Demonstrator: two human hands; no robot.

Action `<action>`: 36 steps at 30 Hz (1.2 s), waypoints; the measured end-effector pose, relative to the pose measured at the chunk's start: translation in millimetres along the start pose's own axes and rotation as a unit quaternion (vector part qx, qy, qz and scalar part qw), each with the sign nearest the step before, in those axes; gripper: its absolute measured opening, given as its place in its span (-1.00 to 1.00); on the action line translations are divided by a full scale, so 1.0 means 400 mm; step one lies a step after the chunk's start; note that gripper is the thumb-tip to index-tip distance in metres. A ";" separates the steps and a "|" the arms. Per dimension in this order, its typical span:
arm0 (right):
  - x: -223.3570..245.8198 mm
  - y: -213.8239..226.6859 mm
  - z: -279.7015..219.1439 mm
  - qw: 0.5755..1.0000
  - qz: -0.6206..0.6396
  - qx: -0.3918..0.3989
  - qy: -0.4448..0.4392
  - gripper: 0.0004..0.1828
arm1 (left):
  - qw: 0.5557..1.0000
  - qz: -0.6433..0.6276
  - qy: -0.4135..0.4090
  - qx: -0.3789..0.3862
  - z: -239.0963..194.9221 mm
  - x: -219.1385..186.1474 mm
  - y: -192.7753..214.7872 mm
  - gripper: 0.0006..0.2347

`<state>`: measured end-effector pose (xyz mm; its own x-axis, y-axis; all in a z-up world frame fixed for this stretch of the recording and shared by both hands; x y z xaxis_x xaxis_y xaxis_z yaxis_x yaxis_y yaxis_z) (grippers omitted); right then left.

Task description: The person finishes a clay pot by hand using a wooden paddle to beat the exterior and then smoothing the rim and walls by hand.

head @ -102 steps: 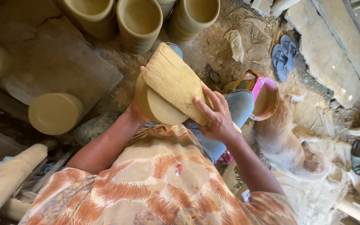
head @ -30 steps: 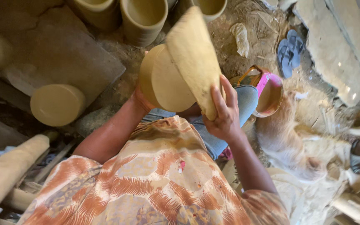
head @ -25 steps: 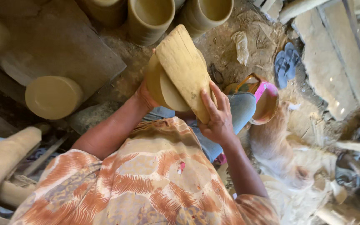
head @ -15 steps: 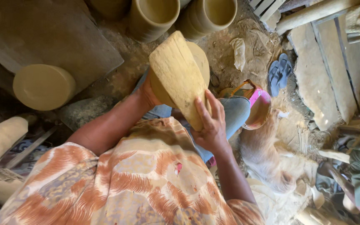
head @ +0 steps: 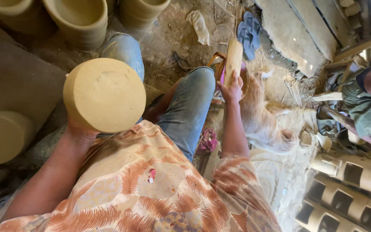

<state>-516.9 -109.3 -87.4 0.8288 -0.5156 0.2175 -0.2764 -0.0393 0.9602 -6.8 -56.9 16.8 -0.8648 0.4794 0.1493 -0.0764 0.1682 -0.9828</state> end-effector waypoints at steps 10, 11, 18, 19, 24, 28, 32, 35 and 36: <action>0.253 0.064 -0.084 0.957 0.070 -0.117 0.256 -0.12 | 0.998 0.039 -0.040 -0.015 0.035 0.013 0.071 -0.24; 0.355 0.103 -0.183 0.918 0.133 -0.116 0.356 -0.23 | 0.998 0.044 -0.044 -0.017 0.038 0.016 0.077 -0.24; 0.817 0.192 -0.736 0.720 0.103 -0.126 0.674 -0.21 | 0.969 0.207 -0.077 -0.113 0.042 -0.036 0.067 -0.23; 0.824 0.194 -0.725 0.720 0.102 -0.125 0.675 -0.21 | 0.926 0.317 -0.062 -0.196 0.025 -0.047 0.082 -0.21; 0.765 0.065 -0.557 0.697 0.617 0.191 0.311 -0.08 | 0.777 0.586 -0.160 -0.168 -0.086 -0.113 0.021 -0.11; 0.737 -0.120 -0.543 0.592 0.736 0.293 0.148 -0.03 | 0.692 0.682 -0.170 -0.164 -0.097 -0.126 0.069 -0.16; 0.690 -0.193 -0.498 0.643 0.672 0.334 0.156 -0.03 | 0.671 0.701 -0.167 -0.174 -0.120 -0.118 0.136 -0.17; 0.666 -0.150 -0.341 0.723 0.604 0.263 0.207 0.02 | 0.642 0.725 -0.177 -0.176 -0.114 -0.099 0.166 -0.16; 0.683 -0.149 -0.303 0.724 0.604 0.261 0.208 0.02 | 0.628 0.735 -0.187 -0.177 -0.117 -0.093 0.172 -0.16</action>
<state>-215.1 -144.2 -64.0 -0.1266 -0.1451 0.9813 -0.9776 -0.1493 -0.1482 43.2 -22.8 -51.4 0.0668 0.1169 -0.9909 0.9978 -0.0068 0.0665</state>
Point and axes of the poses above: each hand's wrist, its own z-axis towards the middle knuckle, its own y-axis out of the back of the hand, x = y × z, the point moved 7 cm from there along z, towards the middle knuckle
